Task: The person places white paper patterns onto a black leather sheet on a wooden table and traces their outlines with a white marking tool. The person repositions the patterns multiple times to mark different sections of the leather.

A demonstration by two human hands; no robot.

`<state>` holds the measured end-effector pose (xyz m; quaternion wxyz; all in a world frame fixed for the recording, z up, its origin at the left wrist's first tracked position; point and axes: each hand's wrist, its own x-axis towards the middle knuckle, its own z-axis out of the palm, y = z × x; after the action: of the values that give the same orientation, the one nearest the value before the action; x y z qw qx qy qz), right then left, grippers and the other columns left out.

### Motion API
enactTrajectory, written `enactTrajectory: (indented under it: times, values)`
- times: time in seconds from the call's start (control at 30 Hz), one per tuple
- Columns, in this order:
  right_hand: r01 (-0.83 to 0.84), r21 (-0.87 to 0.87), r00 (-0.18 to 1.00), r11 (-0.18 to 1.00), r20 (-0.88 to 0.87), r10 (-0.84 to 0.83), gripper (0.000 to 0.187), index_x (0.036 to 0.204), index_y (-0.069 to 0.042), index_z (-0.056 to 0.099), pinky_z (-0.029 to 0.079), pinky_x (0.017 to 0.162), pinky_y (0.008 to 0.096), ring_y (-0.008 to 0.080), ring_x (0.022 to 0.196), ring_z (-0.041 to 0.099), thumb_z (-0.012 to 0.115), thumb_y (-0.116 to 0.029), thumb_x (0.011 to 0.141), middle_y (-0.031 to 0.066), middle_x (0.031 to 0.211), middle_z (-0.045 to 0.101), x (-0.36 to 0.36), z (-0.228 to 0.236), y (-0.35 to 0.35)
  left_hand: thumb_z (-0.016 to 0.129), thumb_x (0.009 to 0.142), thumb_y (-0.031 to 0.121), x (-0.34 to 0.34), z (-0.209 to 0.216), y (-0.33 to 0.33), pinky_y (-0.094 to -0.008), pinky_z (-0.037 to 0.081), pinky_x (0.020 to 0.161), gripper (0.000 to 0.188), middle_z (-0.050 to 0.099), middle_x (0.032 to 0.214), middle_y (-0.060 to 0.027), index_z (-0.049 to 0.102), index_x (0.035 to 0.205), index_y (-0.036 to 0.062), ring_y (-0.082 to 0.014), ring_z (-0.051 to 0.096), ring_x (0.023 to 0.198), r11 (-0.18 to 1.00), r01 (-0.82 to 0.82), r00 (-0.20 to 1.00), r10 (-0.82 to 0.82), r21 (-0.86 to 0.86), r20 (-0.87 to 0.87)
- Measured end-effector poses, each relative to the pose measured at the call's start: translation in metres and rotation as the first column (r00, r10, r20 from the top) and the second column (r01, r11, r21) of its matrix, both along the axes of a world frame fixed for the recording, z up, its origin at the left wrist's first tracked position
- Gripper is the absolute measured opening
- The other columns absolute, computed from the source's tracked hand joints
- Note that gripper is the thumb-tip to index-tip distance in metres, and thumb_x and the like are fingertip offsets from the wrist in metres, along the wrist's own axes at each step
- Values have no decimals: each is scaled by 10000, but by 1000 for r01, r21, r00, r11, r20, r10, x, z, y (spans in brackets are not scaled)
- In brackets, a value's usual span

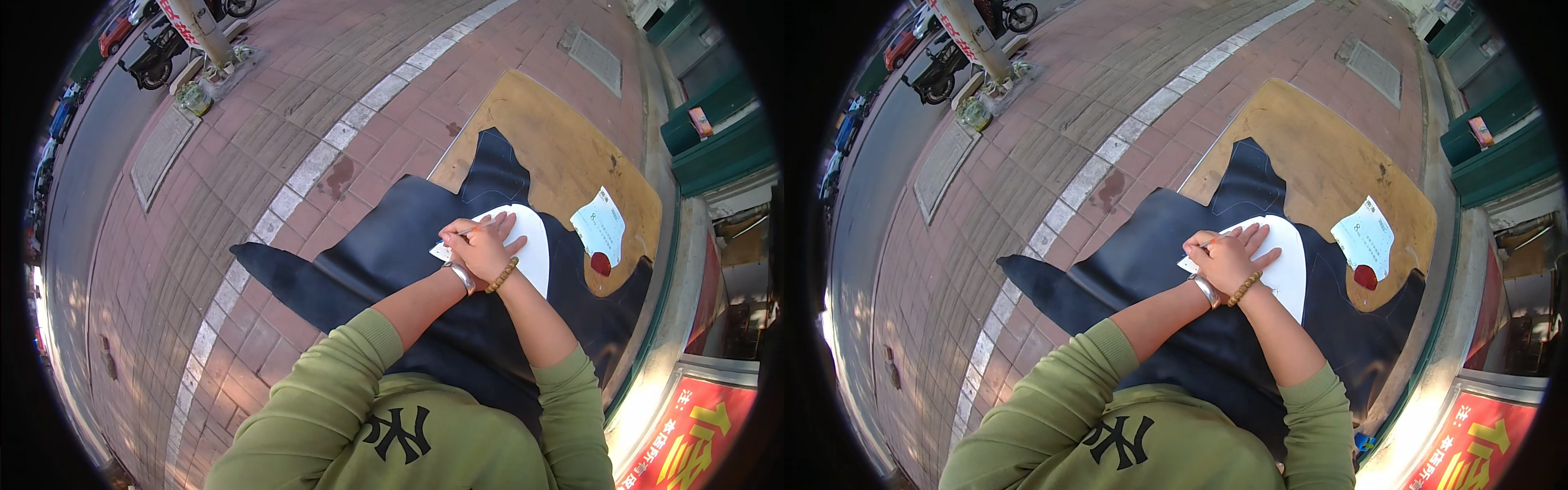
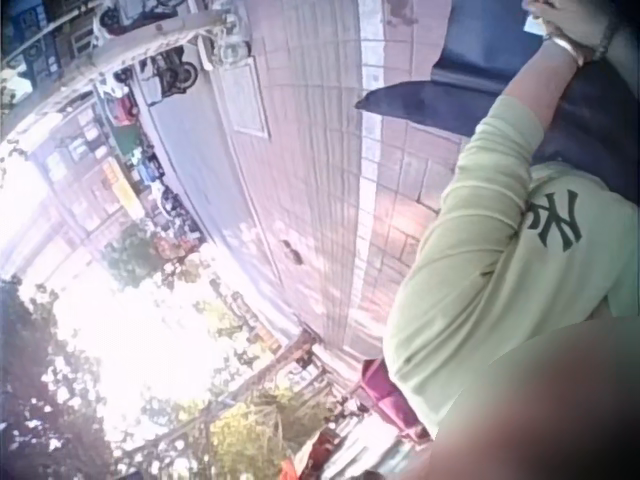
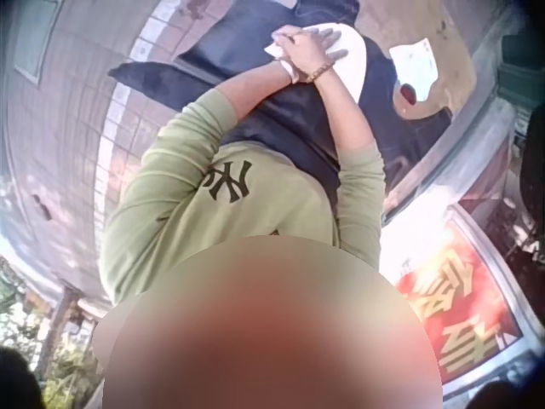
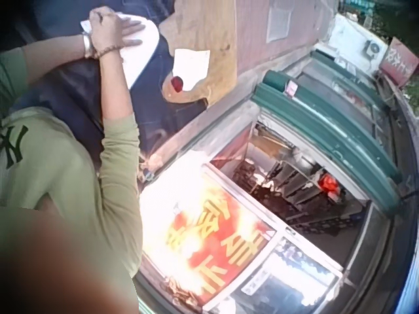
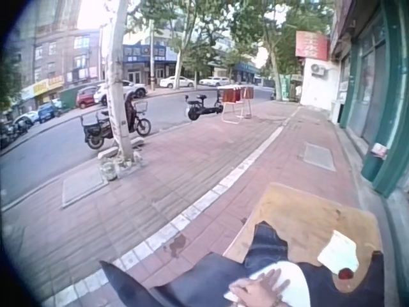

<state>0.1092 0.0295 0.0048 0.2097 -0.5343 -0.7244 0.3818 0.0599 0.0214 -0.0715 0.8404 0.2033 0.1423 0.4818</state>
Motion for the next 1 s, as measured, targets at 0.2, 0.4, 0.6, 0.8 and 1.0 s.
enactTrajectory:
  times: [0.2, 0.4, 0.6, 0.8, 1.0]
  values:
    - [-30, -121, 990, 992, 134, 46, 230, 1004, -141, 700, 381, 990, 431, 358, 1062, 546, 597, -318, 900, 103, 1015, 692, -9, 13, -3, 506, 802, 633, 9, -33, 10, -521, 217, 1143, 801, 215, 1562, -184, 351, 1467, 216, -357, 200, 1445, 660, 231, 606, 477, 715, -637]
    - [-136, -48, 984, 990, 110, 140, 233, 958, -87, 680, 494, 851, 408, 306, 928, 660, 584, -295, 915, 127, 989, 700, -11, 19, -1, 500, 805, 657, 14, -46, 9, -517, 233, 1133, 791, 211, 1560, -194, 354, 1465, 246, -373, 215, 1436, 715, 135, 702, 419, 686, -575]
    - [-125, 24, 970, 992, 213, 117, 188, 877, -94, 678, 483, 820, 425, 324, 898, 636, 608, -268, 871, 135, 931, 677, -2, 11, 17, 394, 880, 573, -12, 4, 7, -504, 147, 1163, 718, 173, 1587, -114, 303, 1489, 205, -288, 145, 1465, 463, 667, 218, 628, 584, -747]
    - [-101, 115, 929, 988, 366, 52, 163, 856, -118, 685, 497, 774, 411, 275, 911, 633, 607, -261, 859, 78, 899, 678, 33, 17, 51, 414, 899, 629, -15, 45, 4, -428, 245, 1141, 718, 390, 1474, -176, 429, 1430, 146, -352, 292, 1388, 351, 868, 4, 702, 352, -712]
    - [74, 125, 904, 989, 411, -120, 157, 869, -113, 643, 501, 710, 445, 323, 799, 649, 585, -258, 882, 108, 806, 684, 85, 16, 71, 488, 868, 634, -15, 54, 3, -429, 250, 1130, 735, 388, 1446, -163, 445, 1413, 142, -332, 318, 1362, 306, 807, 37, 828, 506, -559]
